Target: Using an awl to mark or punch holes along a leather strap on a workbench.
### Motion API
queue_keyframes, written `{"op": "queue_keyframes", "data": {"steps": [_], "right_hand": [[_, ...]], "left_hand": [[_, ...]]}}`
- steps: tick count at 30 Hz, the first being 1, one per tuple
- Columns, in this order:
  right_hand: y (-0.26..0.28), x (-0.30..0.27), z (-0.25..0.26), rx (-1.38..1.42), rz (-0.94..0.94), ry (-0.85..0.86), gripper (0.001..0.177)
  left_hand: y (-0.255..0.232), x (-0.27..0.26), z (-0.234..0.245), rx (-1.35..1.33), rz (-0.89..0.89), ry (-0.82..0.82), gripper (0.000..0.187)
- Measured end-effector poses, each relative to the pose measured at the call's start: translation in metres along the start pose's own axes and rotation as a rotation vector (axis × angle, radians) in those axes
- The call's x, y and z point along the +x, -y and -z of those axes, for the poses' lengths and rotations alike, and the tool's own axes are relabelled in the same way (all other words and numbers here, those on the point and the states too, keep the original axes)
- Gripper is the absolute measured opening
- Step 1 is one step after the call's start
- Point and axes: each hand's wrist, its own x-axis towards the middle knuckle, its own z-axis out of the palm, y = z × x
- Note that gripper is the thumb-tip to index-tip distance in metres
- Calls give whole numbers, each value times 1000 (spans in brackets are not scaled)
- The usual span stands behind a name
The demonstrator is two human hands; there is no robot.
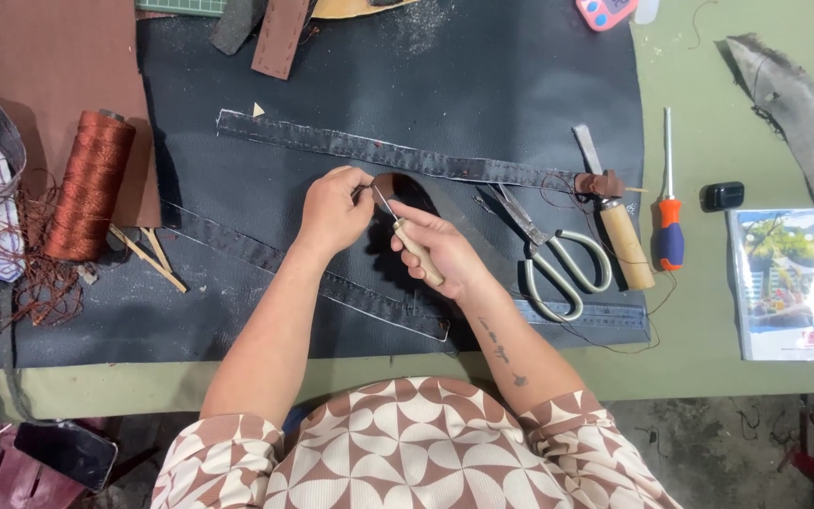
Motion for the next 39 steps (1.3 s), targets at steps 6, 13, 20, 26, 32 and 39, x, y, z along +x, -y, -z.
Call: {"op": "queue_keyframes", "data": {"steps": [6, 13, 20, 26, 32, 39], "right_hand": [[-12, -3, -7, -1072, 508, -193, 46], [5, 0, -3, -435, 97, -131, 43], [-16, 16, 19, -420, 176, -37, 43], [-11, 2, 0, -1095, 521, -170, 44], [-12, 12, 11, -706, 352, -110, 42], [-7, 8, 14, -690, 341, -59, 47]], "left_hand": [[-2, 0, 1, -1, 18, -1, 14], [-9, 1, 5, -62, 39, 2, 16], [-7, 1, 5, -100, 68, 8, 18], [-9, 3, 5, -114, 105, 1, 16], [-21, 2, 10, -239, 275, -6, 20], [-36, 7, 19, -259, 332, 3, 25]]}}
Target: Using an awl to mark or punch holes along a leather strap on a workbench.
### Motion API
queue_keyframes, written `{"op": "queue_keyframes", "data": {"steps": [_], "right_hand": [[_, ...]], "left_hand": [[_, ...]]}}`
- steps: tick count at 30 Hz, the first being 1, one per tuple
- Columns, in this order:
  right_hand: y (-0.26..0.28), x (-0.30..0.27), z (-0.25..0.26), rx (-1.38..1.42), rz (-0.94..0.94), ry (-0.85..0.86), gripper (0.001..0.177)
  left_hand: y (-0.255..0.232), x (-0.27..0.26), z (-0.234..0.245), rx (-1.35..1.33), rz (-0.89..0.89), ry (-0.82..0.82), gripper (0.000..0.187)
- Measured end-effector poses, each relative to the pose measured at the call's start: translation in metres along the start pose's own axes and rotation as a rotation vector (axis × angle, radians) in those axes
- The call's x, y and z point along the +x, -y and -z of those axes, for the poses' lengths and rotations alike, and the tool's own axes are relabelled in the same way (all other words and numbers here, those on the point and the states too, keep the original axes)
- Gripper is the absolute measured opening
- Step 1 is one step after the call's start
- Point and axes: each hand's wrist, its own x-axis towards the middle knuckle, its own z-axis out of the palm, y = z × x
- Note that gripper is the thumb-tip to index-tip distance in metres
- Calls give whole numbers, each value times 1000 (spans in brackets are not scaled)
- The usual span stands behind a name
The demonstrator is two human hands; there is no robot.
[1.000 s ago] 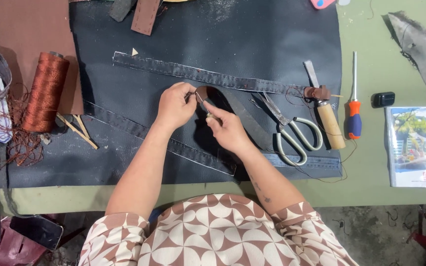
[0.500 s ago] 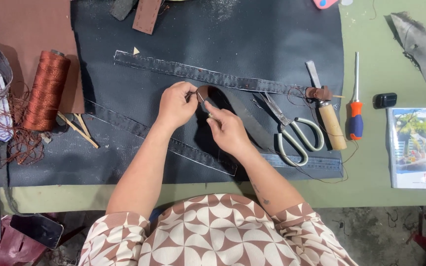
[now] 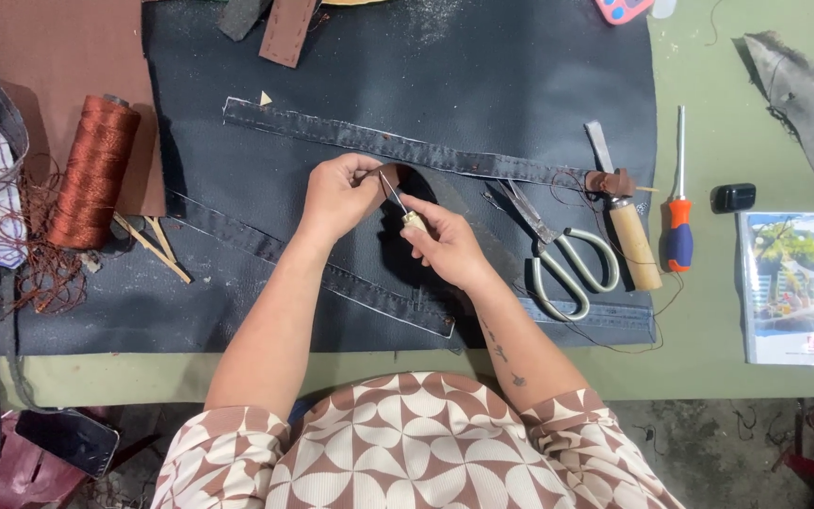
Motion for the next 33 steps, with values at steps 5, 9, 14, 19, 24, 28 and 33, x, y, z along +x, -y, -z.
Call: {"op": "queue_keyframes", "data": {"steps": [5, 9, 14, 19, 24, 28, 33], "right_hand": [[5, -2, 0, 9, -11, 0, 48], [-3, -3, -2, -19, -26, -47, 41], [7, -10, -9, -180, 31, -72, 38], [14, -8, -12, -341, 124, -76, 38], [32, -6, -15, -514, 136, -42, 43], [50, -10, -18, -528, 104, -31, 43], [45, -7, -23, -665, 84, -14, 43]], "left_hand": [[7, 0, -1, -19, 2, 36, 27], [23, 6, -3, 77, -152, -18, 17], [22, 2, -8, 144, -209, -65, 14], [16, 7, -10, 370, -266, -70, 16], [8, 16, -9, 727, -301, 37, 20], [10, 18, -19, 882, -324, 51, 19], [-13, 11, -28, 969, -231, 104, 24]]}}
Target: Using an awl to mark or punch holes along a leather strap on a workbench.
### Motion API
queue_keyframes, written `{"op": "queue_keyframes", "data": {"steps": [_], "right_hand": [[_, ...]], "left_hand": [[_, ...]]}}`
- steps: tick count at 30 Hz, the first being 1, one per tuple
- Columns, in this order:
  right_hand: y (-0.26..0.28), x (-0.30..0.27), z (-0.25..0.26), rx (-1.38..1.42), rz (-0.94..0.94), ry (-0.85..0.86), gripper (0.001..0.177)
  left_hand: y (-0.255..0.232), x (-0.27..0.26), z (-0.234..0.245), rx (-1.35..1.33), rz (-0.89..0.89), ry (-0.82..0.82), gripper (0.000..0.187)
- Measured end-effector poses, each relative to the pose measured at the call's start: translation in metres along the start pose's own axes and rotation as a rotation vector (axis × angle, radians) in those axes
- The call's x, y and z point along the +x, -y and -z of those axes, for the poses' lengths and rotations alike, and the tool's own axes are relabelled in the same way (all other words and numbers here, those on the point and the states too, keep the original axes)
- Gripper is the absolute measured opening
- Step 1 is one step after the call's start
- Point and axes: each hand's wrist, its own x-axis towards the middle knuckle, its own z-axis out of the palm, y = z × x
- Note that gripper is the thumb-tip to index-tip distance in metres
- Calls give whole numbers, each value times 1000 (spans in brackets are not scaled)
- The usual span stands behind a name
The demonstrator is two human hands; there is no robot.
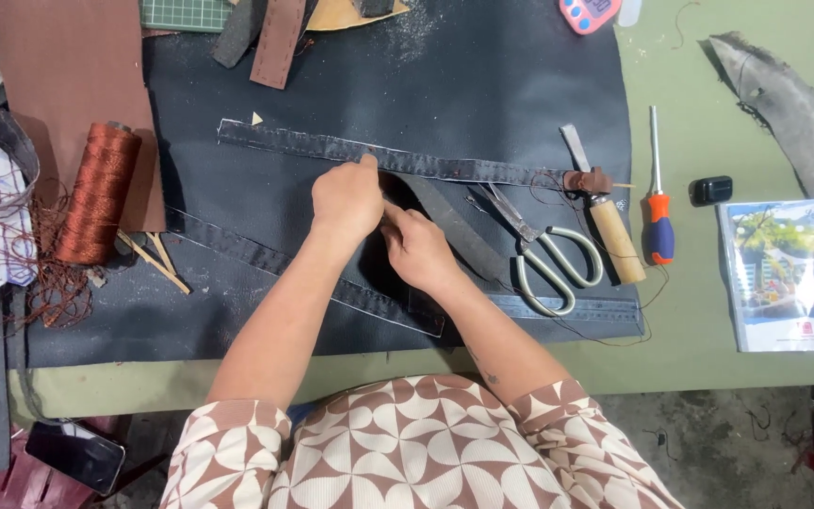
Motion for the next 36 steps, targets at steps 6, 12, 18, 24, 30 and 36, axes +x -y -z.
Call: {"op": "queue_keyframes", "data": {"steps": [6, 12, 18, 24, 30, 36], "right_hand": [[13, -4, 9, 2, -25, 23, 45], [18, -9, 16, 72, -22, -11, 43], [4, -7, 3, 45, -35, -17, 40], [-14, -3, -9, 40, 1, -38, 43], [0, -9, -11, -123, 59, -69, 43], [5, -10, -9, -115, 65, -86, 44]], "left_hand": [[3, 1, 7, -4, -39, 1, 21], [2, 9, 7, -19, -16, 4, 23], [-7, 19, -28, 55, 73, -67, 21], [-21, -10, 2, -123, 137, -50, 28], [0, -24, -17, -131, 54, -242, 25], [24, -16, -54, -84, -7, -353, 23]]}}
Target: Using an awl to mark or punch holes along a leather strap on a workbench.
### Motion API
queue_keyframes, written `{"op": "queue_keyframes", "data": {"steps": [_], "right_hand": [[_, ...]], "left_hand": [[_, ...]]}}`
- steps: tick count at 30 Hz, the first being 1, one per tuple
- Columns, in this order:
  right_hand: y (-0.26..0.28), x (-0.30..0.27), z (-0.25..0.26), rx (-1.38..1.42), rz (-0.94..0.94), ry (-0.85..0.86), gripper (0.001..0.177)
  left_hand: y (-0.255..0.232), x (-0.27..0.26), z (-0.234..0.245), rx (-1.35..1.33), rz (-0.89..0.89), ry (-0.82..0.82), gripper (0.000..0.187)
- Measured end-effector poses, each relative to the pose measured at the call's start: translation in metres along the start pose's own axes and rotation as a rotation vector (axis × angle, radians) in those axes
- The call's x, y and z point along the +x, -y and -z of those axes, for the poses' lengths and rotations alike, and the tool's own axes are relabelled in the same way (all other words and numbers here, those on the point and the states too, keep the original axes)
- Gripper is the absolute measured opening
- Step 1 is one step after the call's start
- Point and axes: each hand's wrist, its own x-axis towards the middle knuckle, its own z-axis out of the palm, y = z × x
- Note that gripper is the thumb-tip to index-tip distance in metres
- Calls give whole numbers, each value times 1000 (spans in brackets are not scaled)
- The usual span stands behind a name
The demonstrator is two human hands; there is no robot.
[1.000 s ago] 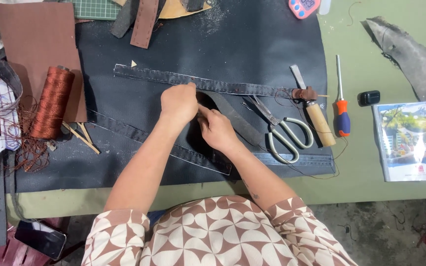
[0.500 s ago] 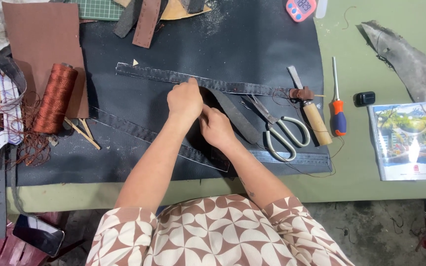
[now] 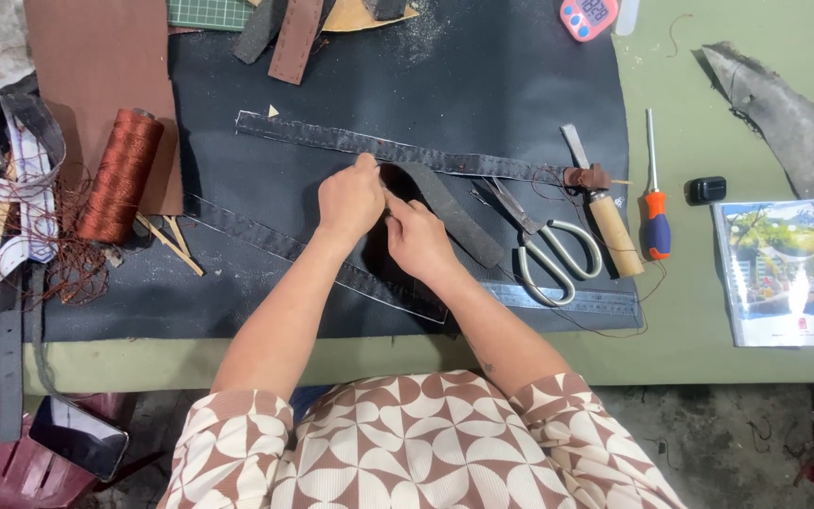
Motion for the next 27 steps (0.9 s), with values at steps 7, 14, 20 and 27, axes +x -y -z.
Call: {"op": "queue_keyframes", "data": {"steps": [7, 14, 20, 27], "right_hand": [[-5, 13, -8, 1062, -489, 133, 51], [8, 8, -7, 333, -154, 36, 48], [1, 16, -12, 866, -419, 52, 44], [-4, 15, -20, 760, -381, 39, 43]], "left_hand": [[0, 0, 1, 28, -13, -50, 20], [6, -1, -5, 10, -31, -42, 21], [3, 2, 0, -35, -20, -45, 22], [8, 1, -1, -49, 3, -31, 21]]}}
